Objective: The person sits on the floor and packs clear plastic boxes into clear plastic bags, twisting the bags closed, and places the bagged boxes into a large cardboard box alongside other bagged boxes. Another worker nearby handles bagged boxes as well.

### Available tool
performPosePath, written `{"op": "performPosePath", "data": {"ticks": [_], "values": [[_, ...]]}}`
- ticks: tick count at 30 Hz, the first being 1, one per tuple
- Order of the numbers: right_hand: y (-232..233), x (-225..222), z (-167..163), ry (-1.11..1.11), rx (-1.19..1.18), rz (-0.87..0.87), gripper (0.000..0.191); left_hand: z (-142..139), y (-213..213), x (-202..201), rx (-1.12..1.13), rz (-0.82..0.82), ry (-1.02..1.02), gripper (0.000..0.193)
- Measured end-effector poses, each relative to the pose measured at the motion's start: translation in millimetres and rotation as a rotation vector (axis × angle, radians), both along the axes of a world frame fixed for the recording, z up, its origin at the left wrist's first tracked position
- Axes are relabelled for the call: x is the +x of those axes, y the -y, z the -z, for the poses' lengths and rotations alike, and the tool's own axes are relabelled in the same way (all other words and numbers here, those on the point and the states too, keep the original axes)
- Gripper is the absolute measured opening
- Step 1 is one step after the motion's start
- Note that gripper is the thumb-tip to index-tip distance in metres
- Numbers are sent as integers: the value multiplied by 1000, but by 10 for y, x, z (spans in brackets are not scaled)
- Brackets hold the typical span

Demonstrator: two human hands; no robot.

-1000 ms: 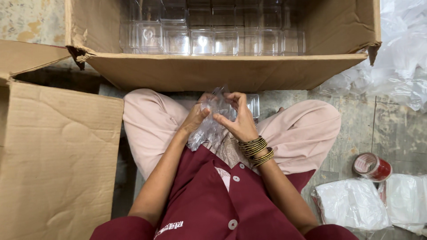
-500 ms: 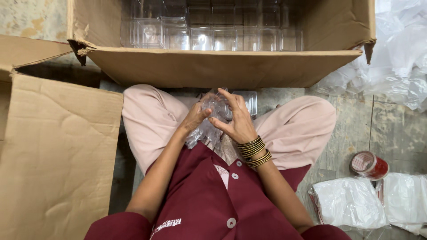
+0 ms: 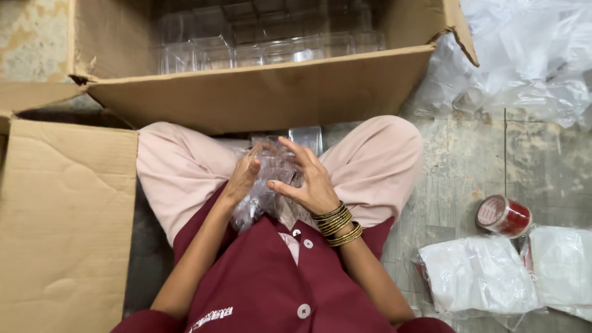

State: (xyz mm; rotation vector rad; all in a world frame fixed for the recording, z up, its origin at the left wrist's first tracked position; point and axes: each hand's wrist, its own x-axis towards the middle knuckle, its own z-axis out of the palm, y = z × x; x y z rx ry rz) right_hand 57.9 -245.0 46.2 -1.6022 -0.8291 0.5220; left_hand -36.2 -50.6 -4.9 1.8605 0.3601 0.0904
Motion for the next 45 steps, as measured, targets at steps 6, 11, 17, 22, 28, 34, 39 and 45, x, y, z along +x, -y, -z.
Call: {"op": "performPosePath", "data": {"ticks": [6, 11, 17, 22, 28, 34, 39, 45], "values": [[118, 66, -97, -99, 46, -50, 87, -285, 198, -22, 96, -88, -98, 108], [106, 71, -86, -59, 11, -46, 87, -350, 262, -12, 96, -54, -102, 105], [-95, 485, -86, 287, -87, 107, 90, -309, -182, 91, 182, -1, 26, 74], [-268, 721, 31, 594, -534, 16, 80, -73, -656, 240, 549, 115, -323, 37], [-670, 538, 284, 748, -776, -79, 73, 638, -487, 627, 651, 404, -492, 25], [-856, 783, 414, 598, -972, -184, 80, 883, -566, 973, 426, 259, -493, 60], [-969, 939, 497, 631, -968, -248, 83, 937, -608, 1122, 416, 333, -446, 68], [-706, 790, 556, 661, -920, -276, 94, 1056, -548, 1090, 213, 606, -421, 94]]}}
